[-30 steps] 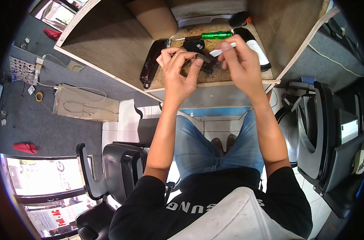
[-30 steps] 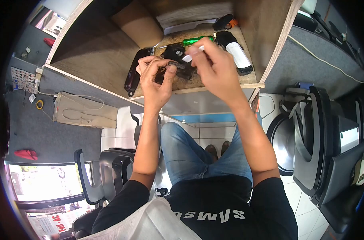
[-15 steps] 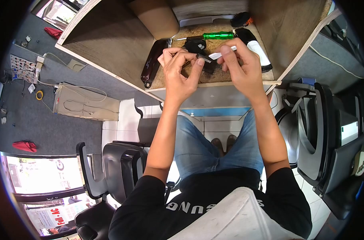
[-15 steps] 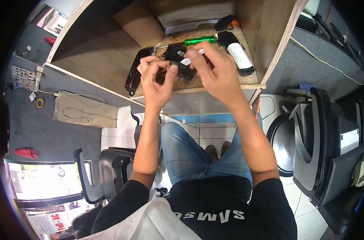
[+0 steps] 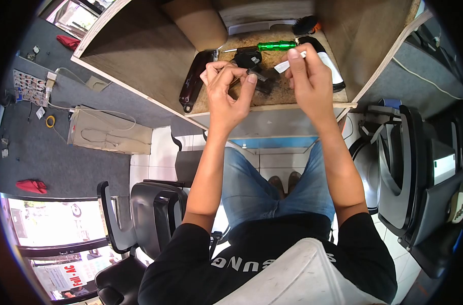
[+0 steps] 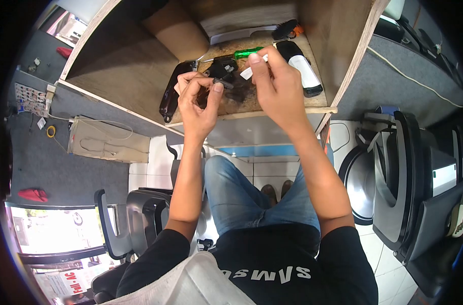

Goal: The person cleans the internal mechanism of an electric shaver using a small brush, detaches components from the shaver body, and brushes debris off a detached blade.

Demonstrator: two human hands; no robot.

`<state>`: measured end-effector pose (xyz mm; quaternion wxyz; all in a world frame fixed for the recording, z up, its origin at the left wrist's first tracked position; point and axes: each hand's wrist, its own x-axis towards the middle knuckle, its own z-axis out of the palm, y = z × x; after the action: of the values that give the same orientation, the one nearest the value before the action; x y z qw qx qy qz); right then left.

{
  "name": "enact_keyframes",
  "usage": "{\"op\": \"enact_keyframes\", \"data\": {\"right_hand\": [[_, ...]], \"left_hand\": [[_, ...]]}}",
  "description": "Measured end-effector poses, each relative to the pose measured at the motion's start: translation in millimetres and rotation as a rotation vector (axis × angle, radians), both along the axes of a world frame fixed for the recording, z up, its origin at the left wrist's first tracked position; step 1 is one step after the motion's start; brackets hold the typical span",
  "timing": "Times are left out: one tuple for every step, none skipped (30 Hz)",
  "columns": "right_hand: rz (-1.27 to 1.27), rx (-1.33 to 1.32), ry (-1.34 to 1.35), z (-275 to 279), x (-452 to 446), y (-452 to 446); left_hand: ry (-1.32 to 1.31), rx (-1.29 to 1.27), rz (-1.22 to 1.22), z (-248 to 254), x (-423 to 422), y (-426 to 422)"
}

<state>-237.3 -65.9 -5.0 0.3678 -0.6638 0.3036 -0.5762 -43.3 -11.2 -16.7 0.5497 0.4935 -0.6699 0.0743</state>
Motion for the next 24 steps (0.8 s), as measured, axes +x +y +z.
{"op": "enact_keyframes", "data": {"right_hand": [[0.049,0.075,-0.052,-0.2,-1.4,0.5],[0.113,0.049,-0.082,-2.0,0.3,0.5],[0.174,0.023,-0.111,-4.6,2.5,0.0],[0.233,-0.004,-0.14,-5.8,2.9,-0.4],[0.201,-0.005,-0.095,-4.9,1.8,-0.3],[0.171,-0.006,-0.05,-3.0,1.0,-0.3],[0.143,-0.006,-0.006,-1.8,0.9,-0.5],[0.139,0.015,-0.049,-2.1,1.5,-1.1],[0.136,0.036,-0.093,-2.8,2.5,-2.1],[0.133,0.056,-0.136,-3.0,3.4,-3.0],[0.174,0.047,-0.12,-2.7,3.1,-1.7],[0.214,0.039,-0.103,-2.2,1.8,1.3],[0.253,0.032,-0.086,-2.1,0.5,3.2],[0.193,0.03,-0.063,-1.8,0.9,2.4],[0.132,0.026,-0.038,-0.5,2.3,-0.2],[0.072,0.021,-0.014,0.6,2.9,-1.7],[0.12,0.032,-0.064,0.2,1.7,-1.0],[0.172,0.042,-0.115,-1.2,0.4,0.4],[0.224,0.054,-0.166,-1.9,0.4,1.2],[0.192,0.031,-0.107,-0.9,1.1,1.4],[0.156,0.01,-0.048,1.0,1.3,1.7],[0.117,-0.01,0.009,1.8,1.1,1.9],[0.033,-0.042,0.056,-2.3,3.8,-2.9],[0.035,-0.003,0.024,-0.7,3.2,-1.4]], "left_hand": [[-0.001,-0.004,0.0,0.1,-0.4,-0.2],[-0.001,-0.006,-0.003,0.0,-1.2,-0.3],[-0.033,-0.005,-0.004,0.6,-1.7,0.2],[-0.065,-0.004,-0.007,2.0,-1.9,0.7],[-0.097,-0.006,-0.009,2.7,-2.3,0.6],[-0.1,-0.009,-0.014,2.9,-3.0,0.3],[-0.104,-0.012,-0.017,3.0,-3.0,0.2],[-0.109,-0.015,-0.018,3.3,-2.8,0.6],[-0.108,-0.015,-0.02,3.5,-2.8,1.0],[-0.107,-0.017,-0.022,3.7,-2.8,0.8],[-0.107,-0.018,-0.024,3.7,-2.5,0.8],[-0.114,-0.013,-0.021,3.7,-1.8,0.9],[-0.121,-0.007,-0.019,3.4,-1.4,0.8],[-0.129,0.0,-0.021,2.9,-1.7,0.7],[-0.126,0.002,-0.026,2.4,-2.3,0.3],[-0.123,0.003,-0.03,1.6,-2.3,0.2],[-0.119,0.003,-0.031,1.7,-2.1,0.0],[-0.121,-0.002,-0.032,2.3,-1.8,-0.2],[-0.123,-0.005,-0.032,2.6,-1.5,0.0],[-0.124,-0.006,-0.033,2.5,-1.5,0.6],[-0.126,-0.006,-0.032,2.5,-1.5,1.3],[-0.129,-0.004,-0.035,3.0,-1.9,1.7],[-0.132,-0.004,-0.04,3.5,-2.6,1.3],[-0.125,0.0,-0.039,3.8,-3.2,0.9]]}}
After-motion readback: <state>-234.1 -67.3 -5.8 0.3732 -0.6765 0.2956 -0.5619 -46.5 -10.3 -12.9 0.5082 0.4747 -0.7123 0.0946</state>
